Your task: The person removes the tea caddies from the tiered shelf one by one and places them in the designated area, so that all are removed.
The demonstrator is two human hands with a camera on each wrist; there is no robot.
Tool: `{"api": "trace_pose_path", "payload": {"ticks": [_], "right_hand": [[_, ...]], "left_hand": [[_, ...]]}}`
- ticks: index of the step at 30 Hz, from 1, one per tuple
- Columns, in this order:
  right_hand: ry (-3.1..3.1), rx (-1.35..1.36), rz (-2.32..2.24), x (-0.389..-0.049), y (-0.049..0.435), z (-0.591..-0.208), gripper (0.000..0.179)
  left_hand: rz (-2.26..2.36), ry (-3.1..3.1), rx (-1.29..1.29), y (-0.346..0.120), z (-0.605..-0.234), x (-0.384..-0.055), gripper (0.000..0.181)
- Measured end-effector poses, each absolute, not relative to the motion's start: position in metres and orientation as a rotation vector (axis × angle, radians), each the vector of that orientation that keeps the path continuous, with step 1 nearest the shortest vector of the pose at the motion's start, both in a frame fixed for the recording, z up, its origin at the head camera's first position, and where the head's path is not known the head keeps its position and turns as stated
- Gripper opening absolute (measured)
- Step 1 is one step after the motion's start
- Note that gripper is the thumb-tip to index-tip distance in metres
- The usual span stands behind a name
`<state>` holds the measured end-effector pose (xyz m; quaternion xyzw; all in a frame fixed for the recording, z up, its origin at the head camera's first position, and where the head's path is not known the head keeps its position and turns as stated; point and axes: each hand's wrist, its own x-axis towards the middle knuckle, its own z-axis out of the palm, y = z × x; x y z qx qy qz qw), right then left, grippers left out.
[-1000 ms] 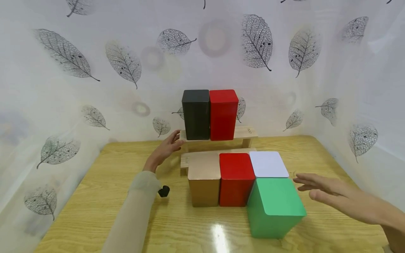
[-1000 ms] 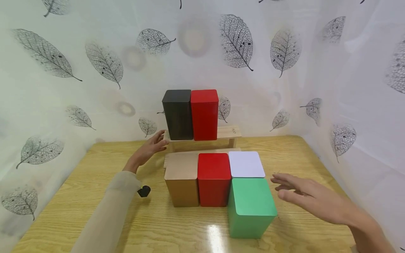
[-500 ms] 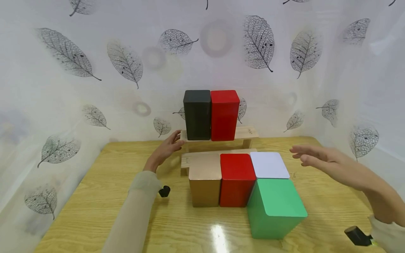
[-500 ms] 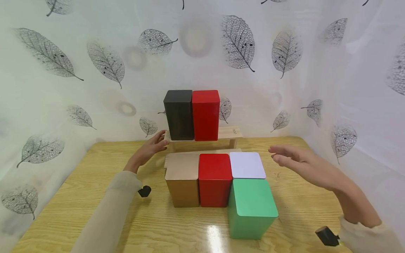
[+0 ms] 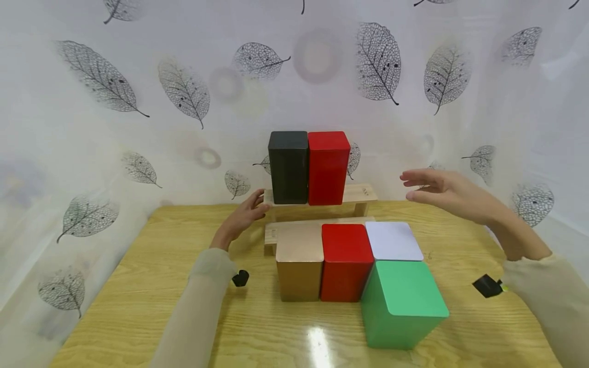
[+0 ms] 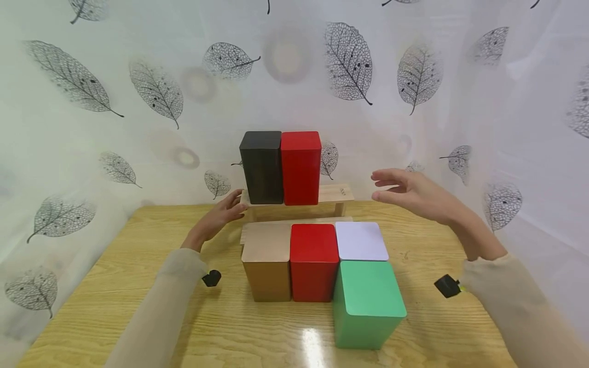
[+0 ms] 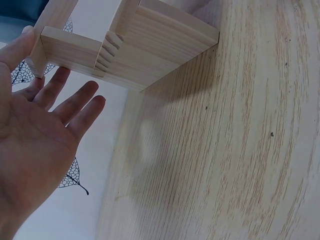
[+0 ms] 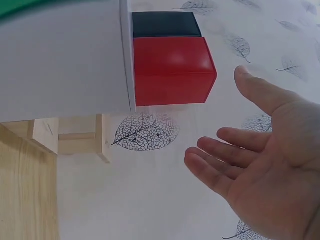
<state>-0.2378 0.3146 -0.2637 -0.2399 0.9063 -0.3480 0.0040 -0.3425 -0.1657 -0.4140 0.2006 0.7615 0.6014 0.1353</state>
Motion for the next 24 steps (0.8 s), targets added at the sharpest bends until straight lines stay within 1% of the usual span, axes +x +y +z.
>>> {"api": "trace_pose_path", "payload": {"ticks": [17, 24], "right_hand": [[2.758, -0.785, -1.1, -0.3, 0.275, -0.235, 0.068], [2.724, -0.767, -1.132, -0.321, 0.259, -0.228, 0.079]], "left_hand": [[1.745, 2.204, 0.569, -0.166, -0.413, -0.343, 0.073], [1.734, 2.212, 0.558, -0.166, -0.413, -0.342, 0.071]]}}
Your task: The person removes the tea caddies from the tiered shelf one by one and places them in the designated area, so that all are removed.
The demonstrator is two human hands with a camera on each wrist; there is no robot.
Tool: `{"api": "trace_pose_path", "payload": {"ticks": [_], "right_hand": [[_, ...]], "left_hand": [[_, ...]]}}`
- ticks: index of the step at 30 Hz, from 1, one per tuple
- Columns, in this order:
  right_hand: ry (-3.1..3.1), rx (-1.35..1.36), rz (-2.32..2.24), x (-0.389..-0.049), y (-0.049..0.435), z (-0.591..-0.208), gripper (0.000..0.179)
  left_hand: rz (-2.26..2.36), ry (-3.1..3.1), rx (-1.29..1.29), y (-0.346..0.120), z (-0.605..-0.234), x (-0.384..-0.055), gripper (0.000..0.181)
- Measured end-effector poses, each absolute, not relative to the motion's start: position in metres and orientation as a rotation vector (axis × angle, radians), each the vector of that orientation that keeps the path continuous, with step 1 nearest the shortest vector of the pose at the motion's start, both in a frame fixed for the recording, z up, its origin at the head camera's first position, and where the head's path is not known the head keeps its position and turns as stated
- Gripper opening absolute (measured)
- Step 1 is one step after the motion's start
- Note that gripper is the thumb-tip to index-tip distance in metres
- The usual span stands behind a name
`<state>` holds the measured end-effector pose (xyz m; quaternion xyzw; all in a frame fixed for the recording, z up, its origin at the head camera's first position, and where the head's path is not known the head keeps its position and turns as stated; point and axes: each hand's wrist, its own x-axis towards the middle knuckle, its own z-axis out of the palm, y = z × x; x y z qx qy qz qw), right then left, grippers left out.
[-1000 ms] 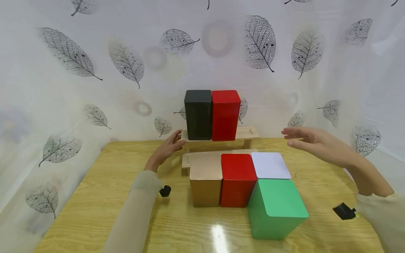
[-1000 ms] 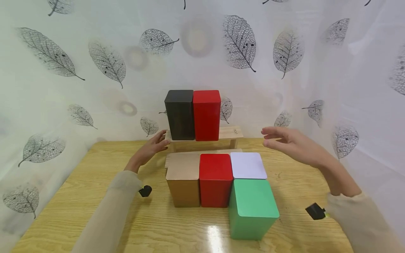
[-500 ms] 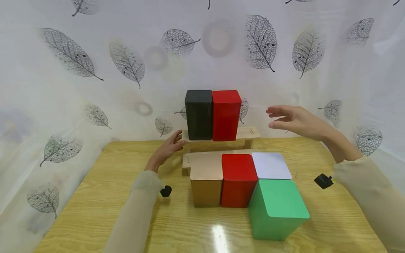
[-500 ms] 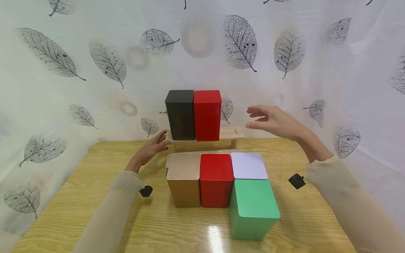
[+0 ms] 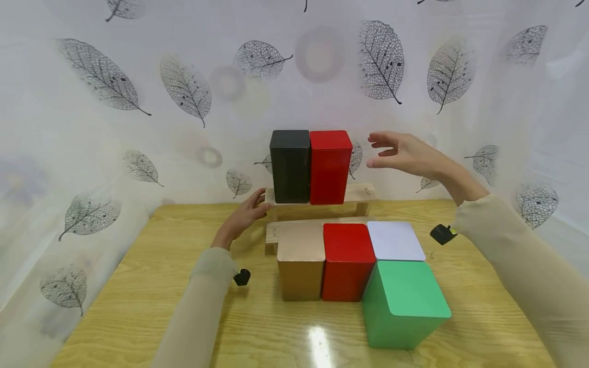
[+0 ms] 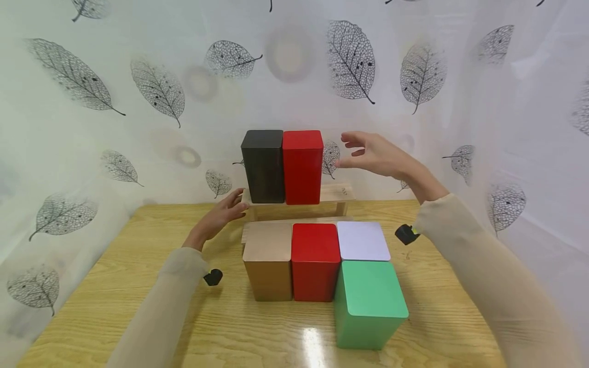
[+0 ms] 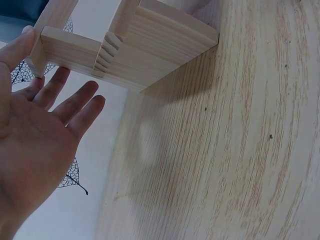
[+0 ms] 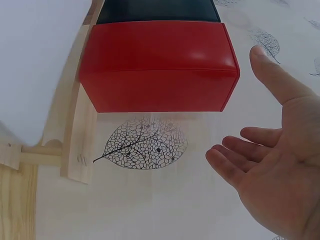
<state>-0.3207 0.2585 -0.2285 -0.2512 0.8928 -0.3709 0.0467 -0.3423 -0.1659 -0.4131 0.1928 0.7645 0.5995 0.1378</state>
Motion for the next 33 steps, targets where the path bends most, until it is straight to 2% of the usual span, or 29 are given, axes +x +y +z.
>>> {"api": "trace_pose_path", "payload": {"ticks": [11, 33], "right_hand": [[2.686, -0.818, -1.073, -0.349, 0.232, -0.218, 0.085], [2.728, -0.831, -0.993, -0.376, 0.2, -0.226, 0.087]], "left_hand": [[1.747, 2.204, 0.573, -0.165, -0.416, -0.344, 0.07], [1.752, 2.199, 0.582, -0.166, -0.419, -0.348, 0.071]]}}
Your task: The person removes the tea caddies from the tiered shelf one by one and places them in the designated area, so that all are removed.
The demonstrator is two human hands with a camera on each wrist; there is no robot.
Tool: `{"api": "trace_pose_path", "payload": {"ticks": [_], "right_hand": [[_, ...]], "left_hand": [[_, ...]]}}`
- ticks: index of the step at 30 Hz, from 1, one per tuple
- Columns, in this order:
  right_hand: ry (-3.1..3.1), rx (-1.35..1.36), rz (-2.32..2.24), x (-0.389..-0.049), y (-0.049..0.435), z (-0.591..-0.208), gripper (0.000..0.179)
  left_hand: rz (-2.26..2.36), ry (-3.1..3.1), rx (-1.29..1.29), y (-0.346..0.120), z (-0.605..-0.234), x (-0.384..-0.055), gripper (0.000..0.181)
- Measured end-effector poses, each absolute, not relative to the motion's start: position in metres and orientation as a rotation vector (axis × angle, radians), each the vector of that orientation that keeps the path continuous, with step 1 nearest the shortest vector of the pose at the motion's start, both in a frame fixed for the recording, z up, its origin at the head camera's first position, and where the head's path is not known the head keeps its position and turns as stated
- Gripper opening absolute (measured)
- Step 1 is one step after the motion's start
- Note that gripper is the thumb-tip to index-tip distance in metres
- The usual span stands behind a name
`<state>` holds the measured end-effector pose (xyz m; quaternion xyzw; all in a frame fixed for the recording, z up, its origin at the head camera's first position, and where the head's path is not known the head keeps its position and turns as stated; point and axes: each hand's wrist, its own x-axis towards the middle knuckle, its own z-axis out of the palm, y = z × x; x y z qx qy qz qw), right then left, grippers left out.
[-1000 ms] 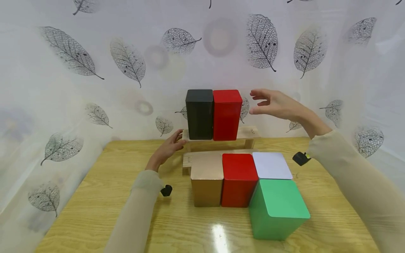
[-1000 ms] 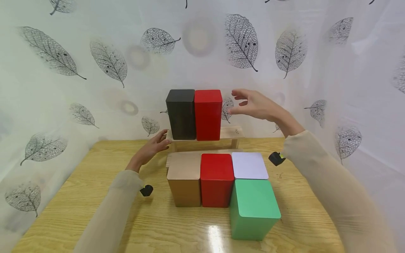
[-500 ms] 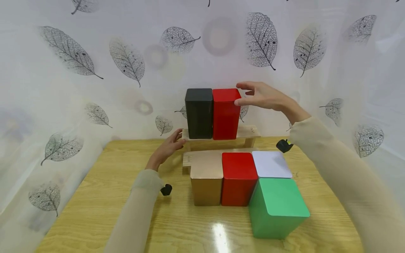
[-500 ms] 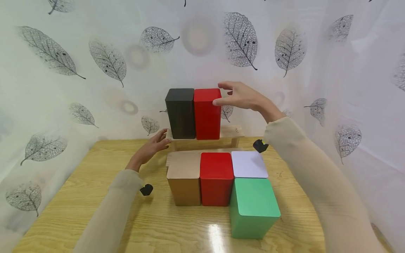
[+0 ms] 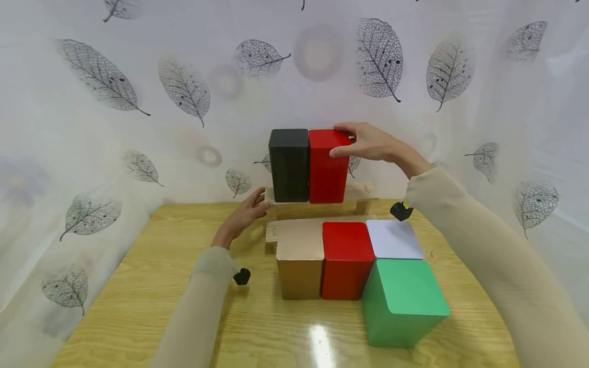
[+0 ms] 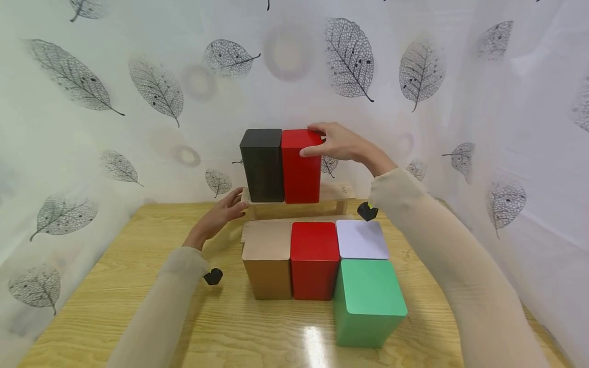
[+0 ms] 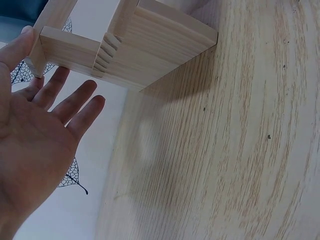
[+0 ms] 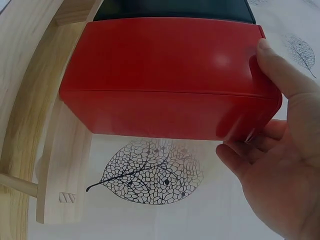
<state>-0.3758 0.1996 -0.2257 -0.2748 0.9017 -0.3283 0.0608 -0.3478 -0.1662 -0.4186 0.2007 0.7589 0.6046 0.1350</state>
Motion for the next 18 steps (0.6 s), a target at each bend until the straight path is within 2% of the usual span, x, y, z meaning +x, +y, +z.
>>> {"api": "trace_pose_path", "payload": {"ticks": [18], "right_hand": [[2.735, -0.776, -1.069, -0.3704, 0.2, -0.2252, 0.084]], "left_hand": [[1.762, 2.182, 0.581, -0.1653, -0.4169, -0.3457, 0.072]]}}
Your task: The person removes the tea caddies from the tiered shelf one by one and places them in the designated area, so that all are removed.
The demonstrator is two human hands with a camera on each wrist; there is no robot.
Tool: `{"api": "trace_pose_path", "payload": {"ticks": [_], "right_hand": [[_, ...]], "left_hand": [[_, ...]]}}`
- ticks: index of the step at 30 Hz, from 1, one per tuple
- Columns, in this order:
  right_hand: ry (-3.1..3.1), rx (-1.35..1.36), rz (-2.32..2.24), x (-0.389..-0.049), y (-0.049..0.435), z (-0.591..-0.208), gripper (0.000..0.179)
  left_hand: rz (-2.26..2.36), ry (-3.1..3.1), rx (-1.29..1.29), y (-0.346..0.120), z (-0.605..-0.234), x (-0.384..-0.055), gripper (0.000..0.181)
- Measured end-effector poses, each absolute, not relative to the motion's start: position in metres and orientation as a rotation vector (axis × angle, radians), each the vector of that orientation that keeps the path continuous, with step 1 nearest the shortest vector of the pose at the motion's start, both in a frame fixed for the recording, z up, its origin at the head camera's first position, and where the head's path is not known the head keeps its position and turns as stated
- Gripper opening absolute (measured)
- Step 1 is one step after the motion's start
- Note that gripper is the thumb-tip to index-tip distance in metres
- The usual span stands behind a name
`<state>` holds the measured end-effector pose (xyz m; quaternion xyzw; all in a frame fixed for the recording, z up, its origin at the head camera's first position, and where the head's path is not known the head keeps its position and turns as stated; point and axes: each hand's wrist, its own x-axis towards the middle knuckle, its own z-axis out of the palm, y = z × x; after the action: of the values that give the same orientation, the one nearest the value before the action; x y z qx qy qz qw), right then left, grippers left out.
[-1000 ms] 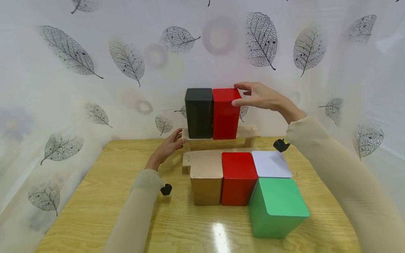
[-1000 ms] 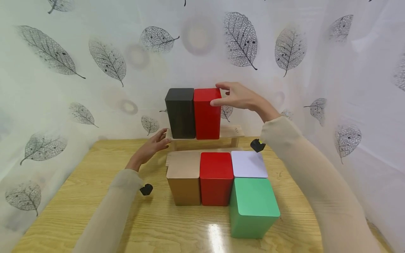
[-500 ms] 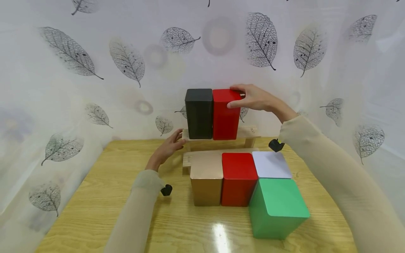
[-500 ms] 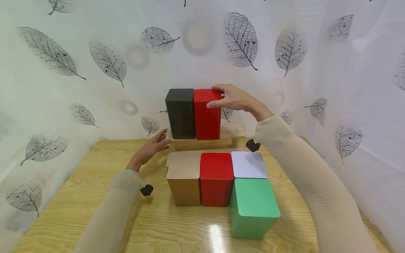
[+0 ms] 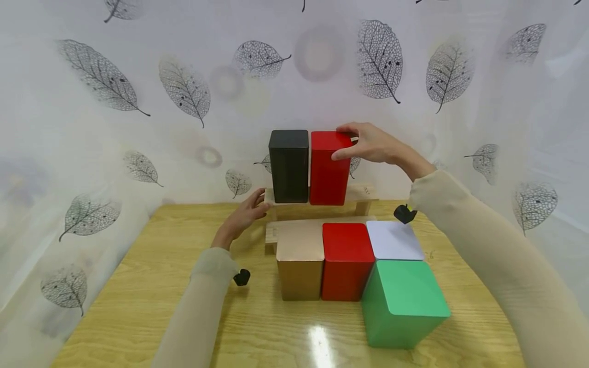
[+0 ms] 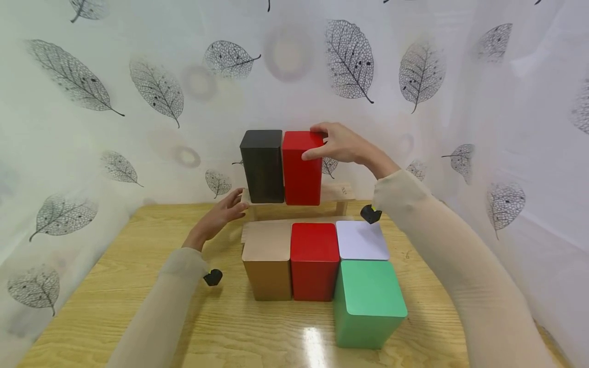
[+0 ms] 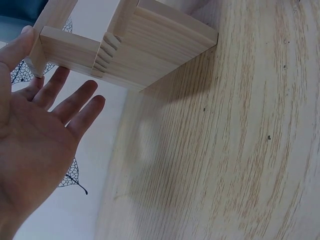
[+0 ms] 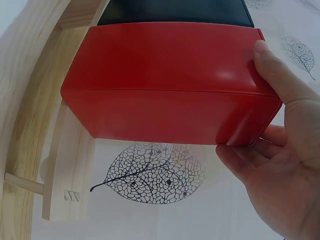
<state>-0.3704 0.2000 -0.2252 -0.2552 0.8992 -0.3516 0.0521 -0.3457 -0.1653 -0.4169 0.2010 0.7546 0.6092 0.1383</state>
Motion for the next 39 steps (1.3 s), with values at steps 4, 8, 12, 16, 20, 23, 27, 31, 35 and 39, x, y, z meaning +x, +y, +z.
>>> {"api": "trace_pose_path", "payload": {"ticks": [4, 8, 12, 16, 20, 23, 27, 31, 35, 39], "right_hand": [[2.738, -0.784, -1.11, -0.367, 0.204, -0.226, 0.082], [2.767, -0.793, -1.133, -0.361, 0.211, -0.221, 0.08], [2.787, -0.785, -1.162, -0.351, 0.218, -0.211, 0.078], [2.803, -0.806, -1.192, -0.335, 0.225, -0.201, 0.076], [2.826, -0.845, -1.222, -0.316, 0.23, -0.191, 0.074], [2.843, -0.878, -1.241, -0.303, 0.233, -0.186, 0.071], [2.848, -0.923, -1.274, -0.287, 0.236, -0.182, 0.068], [2.862, -0.957, -1.294, -0.272, 0.238, -0.179, 0.066], [2.864, -0.985, -1.314, -0.258, 0.238, -0.178, 0.065], [2.845, -1.025, -1.33, -0.248, 0.237, -0.18, 0.063]], "left_hand": [[1.767, 2.179, 0.576, -0.164, -0.416, -0.345, 0.071], [1.776, 2.179, 0.578, -0.164, -0.417, -0.345, 0.071], [1.781, 2.176, 0.584, -0.164, -0.416, -0.344, 0.07], [1.786, 2.172, 0.598, -0.164, -0.415, -0.344, 0.069], [1.788, 2.17, 0.598, -0.165, -0.415, -0.343, 0.071], [1.779, 2.176, 0.587, -0.165, -0.415, -0.343, 0.073], [1.771, 2.181, 0.583, -0.166, -0.417, -0.344, 0.073], [1.773, 2.179, 0.587, -0.166, -0.418, -0.345, 0.073], [1.772, 2.178, 0.584, -0.166, -0.417, -0.345, 0.073], [1.78, 2.163, 0.598, -0.166, -0.418, -0.346, 0.072]]}}
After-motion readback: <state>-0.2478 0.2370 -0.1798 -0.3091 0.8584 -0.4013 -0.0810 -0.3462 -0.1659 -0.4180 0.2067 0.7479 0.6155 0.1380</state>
